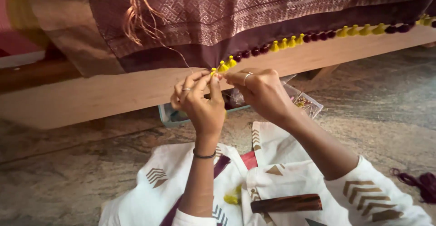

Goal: Sewing yellow and maroon decorative tassels onto the border of a fabric piece using a needle and thread.

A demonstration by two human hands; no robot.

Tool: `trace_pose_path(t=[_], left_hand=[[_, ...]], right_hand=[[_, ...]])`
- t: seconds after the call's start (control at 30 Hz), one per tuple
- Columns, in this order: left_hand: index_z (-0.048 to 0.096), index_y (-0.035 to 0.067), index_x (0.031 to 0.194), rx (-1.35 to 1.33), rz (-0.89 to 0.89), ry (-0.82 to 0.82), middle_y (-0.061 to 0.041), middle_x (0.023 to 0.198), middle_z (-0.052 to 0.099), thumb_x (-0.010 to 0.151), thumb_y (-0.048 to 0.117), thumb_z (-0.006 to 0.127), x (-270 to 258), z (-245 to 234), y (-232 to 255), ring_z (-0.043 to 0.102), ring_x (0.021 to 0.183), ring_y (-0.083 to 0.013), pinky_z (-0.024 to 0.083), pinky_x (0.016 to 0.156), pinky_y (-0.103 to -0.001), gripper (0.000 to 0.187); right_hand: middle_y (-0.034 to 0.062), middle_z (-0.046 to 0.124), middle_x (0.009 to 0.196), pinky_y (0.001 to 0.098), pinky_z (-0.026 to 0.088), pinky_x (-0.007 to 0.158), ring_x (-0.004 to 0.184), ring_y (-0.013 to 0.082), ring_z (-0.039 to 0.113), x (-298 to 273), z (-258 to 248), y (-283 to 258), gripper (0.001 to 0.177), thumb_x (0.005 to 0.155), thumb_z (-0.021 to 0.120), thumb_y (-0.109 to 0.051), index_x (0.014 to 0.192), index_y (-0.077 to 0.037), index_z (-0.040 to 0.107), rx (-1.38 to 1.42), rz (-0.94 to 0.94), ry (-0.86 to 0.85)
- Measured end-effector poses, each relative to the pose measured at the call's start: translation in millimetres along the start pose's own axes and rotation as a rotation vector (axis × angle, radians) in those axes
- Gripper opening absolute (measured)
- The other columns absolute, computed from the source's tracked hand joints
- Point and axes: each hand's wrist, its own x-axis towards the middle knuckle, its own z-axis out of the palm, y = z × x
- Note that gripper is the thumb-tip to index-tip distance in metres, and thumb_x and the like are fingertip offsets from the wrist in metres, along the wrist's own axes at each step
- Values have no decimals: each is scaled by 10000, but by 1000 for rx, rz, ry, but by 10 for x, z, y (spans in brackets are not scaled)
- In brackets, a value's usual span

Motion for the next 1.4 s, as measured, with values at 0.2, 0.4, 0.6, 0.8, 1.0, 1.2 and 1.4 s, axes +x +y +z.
trace_pose_path(t=[0.2, 0.4, 0.6, 0.8, 1.0, 1.2, 1.4], left_hand=[[790, 118, 917, 141, 244, 128, 11, 1039, 735, 895, 281, 726, 42, -7, 118, 583, 1123, -228, 244, 1063, -463, 177], [804, 83, 870, -493, -477, -157, -163, 1162, 635, 874, 273, 679, 88, 141, -31, 487, 1237, -309, 339, 1086, -410, 227], [786, 85, 904, -363, -319, -149, -263, 1403, 428, 893, 263, 688, 57, 173, 63, 318, 1367, -391, 247, 1140, -489, 203], [741, 89, 938, -384, -308, -190, -242, 1389, 475, 958, 253, 643, -22, 73, 36, 325, 1391, -385, 258, 1144, -494, 191], [717, 83, 928, -394, -209, -299, -133, 1089, 613, 979, 218, 666, 106, -29, -84, 435, 1222, -316, 342, 1085, -455, 153], [718, 54, 936, -562, -224, -344, -62, 926, 612, 992, 219, 667, 169, -30, -115, 565, 985, -196, 469, 891, -372, 181], [735, 69, 996, -522, -441, -398, -55, 974, 752, 911, 239, 756, 165, -200, 89, 728, 905, -177, 562, 833, -320, 192]], right_hand=[[151, 727, 942, 390, 590, 741, 848, 322, 737, 219, -136, -303, 318, 815, 713, -4, 1129, -22, 763, -170, -150, -115], [73, 788, 997, 274, 598, 668, 815, 100, 755, 241, -198, -167, 202, 937, 694, -97, 1126, -44, 743, 322, 437, -65], [61, 766, 780, 259, 538, 608, 691, 66, 665, 460, -207, -63, 148, 958, 724, -133, 1023, -12, 779, 244, 512, -142], [18, 737, 877, 223, 509, 688, 769, 63, 632, 159, 248, 153, 178, 987, 711, -171, 1032, -2, 742, 878, 767, 48], [53, 721, 945, 246, 477, 704, 802, 105, 620, 94, 296, 173, 110, 986, 712, -73, 1062, 5, 722, 1355, 951, 93], [31, 714, 958, 249, 467, 682, 820, 95, 626, 42, 329, 104, 150, 992, 655, -115, 1083, -12, 715, 1360, 964, 152], [6, 668, 910, 226, 358, 626, 740, 74, 494, -2, 496, 213, 111, 1038, 648, -114, 1057, -19, 702, 982, 809, 162]])
